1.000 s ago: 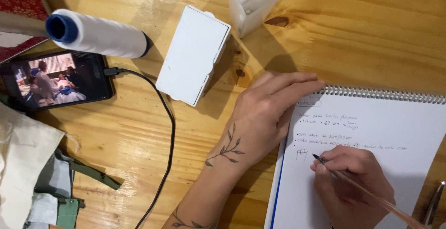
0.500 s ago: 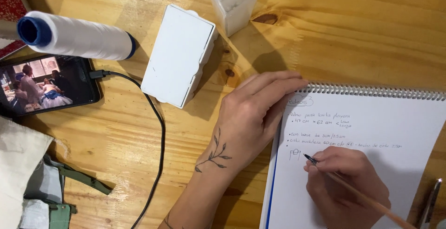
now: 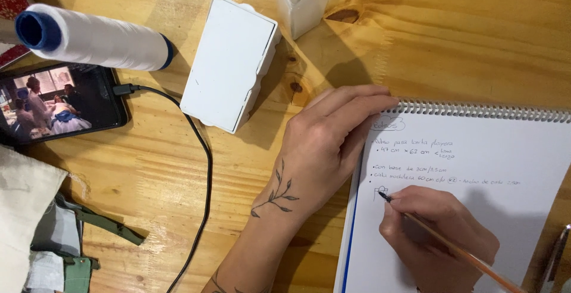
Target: The person writes notes and sketches diagrams in a notebook while watching a video on a smartphone. They then measure a patterned tote bag using a metal ruler and a pencil, marking lines on the fabric. The person alternates between measuring the bag and adding details to the notebook sketches.
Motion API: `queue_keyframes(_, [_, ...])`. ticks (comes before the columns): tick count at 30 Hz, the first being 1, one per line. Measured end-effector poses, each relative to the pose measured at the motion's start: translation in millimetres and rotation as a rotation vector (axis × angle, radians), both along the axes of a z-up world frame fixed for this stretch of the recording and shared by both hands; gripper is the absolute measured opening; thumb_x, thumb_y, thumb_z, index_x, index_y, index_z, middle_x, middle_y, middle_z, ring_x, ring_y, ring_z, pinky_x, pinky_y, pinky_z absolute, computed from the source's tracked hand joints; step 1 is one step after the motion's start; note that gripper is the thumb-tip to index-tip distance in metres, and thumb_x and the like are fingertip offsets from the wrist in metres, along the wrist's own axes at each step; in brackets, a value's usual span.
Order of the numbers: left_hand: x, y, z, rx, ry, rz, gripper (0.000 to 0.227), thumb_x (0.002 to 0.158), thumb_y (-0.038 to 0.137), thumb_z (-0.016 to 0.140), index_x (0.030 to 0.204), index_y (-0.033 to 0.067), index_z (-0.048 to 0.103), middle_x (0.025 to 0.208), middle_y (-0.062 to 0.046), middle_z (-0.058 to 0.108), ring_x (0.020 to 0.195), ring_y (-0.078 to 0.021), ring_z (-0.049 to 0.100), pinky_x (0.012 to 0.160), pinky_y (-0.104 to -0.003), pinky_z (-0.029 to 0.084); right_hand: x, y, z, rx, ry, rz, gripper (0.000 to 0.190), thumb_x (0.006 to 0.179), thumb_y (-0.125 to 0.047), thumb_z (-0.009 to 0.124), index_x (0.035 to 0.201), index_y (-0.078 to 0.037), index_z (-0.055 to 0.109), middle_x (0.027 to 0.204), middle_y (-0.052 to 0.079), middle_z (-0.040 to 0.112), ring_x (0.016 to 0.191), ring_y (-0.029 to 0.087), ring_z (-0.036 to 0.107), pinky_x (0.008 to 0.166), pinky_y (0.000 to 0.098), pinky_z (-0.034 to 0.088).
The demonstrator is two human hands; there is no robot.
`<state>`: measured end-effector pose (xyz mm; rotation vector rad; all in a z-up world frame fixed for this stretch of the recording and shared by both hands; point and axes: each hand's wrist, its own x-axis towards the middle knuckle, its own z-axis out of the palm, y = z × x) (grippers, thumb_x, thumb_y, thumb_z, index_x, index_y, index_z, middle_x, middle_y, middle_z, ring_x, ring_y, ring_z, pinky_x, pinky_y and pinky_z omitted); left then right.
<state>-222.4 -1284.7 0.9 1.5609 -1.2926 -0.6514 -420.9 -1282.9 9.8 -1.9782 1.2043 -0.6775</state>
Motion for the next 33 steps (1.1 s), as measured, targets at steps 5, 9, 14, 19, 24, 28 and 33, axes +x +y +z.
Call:
queue_keyframes(5, [0.4, 0.7, -0.7, -0.016, 0.010, -0.003, 0.021, 0.106, -0.001, 0.059, 0.125, 0.0090, 0.064, 0.127, -0.011, 0.070, 0.118, -0.0287, 0.071, 0.104, -0.038, 0.059, -0.7, -0.1, 2.7, 0.031, 0.002, 0.011, 0.016, 0.082, 0.007, 0.075, 0.089, -0.006, 0.071, 0.092, 0.009, 0.073, 0.070, 0.011, 0.067, 0.075, 0.0211, 0.055])
queue_keyframes(9, [-0.1, 0.7, -1.1, -0.028, 0.018, -0.002, 0.022, 0.105, -0.002, 0.061, 0.125, 0.0082, 0.064, 0.127, -0.012, 0.070, 0.119, -0.0288, 0.071, 0.105, -0.038, 0.060, -0.2, -1.4, 5.7, 0.063, 0.013, 0.018, 0.016, 0.081, 0.006, 0.076, 0.088, -0.007, 0.070, 0.092, 0.009, 0.073, 0.062, 0.009, 0.063, 0.068, 0.0196, 0.054])
queue_keyframes(14, [0.1, 0.2, -0.1, -0.020, 0.006, -0.002, 0.021, 0.106, 0.000, 0.060, 0.125, 0.0080, 0.065, 0.126, -0.011, 0.070, 0.118, -0.0281, 0.071, 0.104, -0.037, 0.060, -0.3, -1.6, 1.3, 0.005, 0.018, 0.027, 0.014, 0.083, 0.008, 0.076, 0.088, -0.004, 0.070, 0.092, 0.010, 0.073, 0.075, 0.013, 0.069, 0.080, 0.0233, 0.057])
queue_keyframes(19, [0.1, 0.6, 0.1, -0.023, -0.002, -0.008, 0.021, 0.107, 0.000, 0.060, 0.126, 0.0084, 0.064, 0.127, -0.011, 0.070, 0.118, -0.0282, 0.072, 0.104, -0.037, 0.059, 3.6, -0.1, 4.0, -0.006, 0.056, 0.002, 0.014, 0.086, 0.007, 0.077, 0.088, -0.005, 0.069, 0.090, 0.009, 0.072, 0.076, 0.014, 0.067, 0.081, 0.0246, 0.054])
queue_keyframes(24, [0.6, 0.0, 1.6, -0.013, -0.011, -0.005, 0.020, 0.107, 0.001, 0.059, 0.124, 0.0079, 0.065, 0.126, -0.011, 0.070, 0.116, -0.0278, 0.072, 0.102, -0.037, 0.061, 4.3, 1.1, 6.4, 0.051, 0.059, -0.045, 0.014, 0.087, 0.004, 0.078, 0.090, -0.005, 0.069, 0.092, 0.010, 0.073, 0.067, 0.012, 0.065, 0.067, 0.0206, 0.053])
queue_keyframes(28, [-0.2, 0.2, 0.0, -0.025, -0.004, 0.002, 0.019, 0.107, 0.002, 0.059, 0.124, 0.0075, 0.065, 0.126, -0.012, 0.071, 0.118, -0.0290, 0.072, 0.105, -0.038, 0.060, 4.9, 0.4, 2.9, 0.025, 0.022, -0.035, 0.015, 0.085, 0.011, 0.077, 0.088, -0.001, 0.067, 0.089, 0.013, 0.071, 0.075, 0.017, 0.068, 0.080, 0.0263, 0.057])
queue_keyframes(33, [-0.6, 0.6, -1.5, -0.020, -0.019, 0.004, 0.019, 0.107, 0.003, 0.061, 0.125, 0.0080, 0.065, 0.126, -0.011, 0.071, 0.118, -0.0285, 0.073, 0.104, -0.038, 0.062, 6.1, 0.5, 3.6, 0.032, -0.002, -0.034, 0.015, 0.086, 0.011, 0.076, 0.090, -0.001, 0.067, 0.089, 0.013, 0.071, 0.076, 0.018, 0.069, 0.079, 0.0260, 0.057])
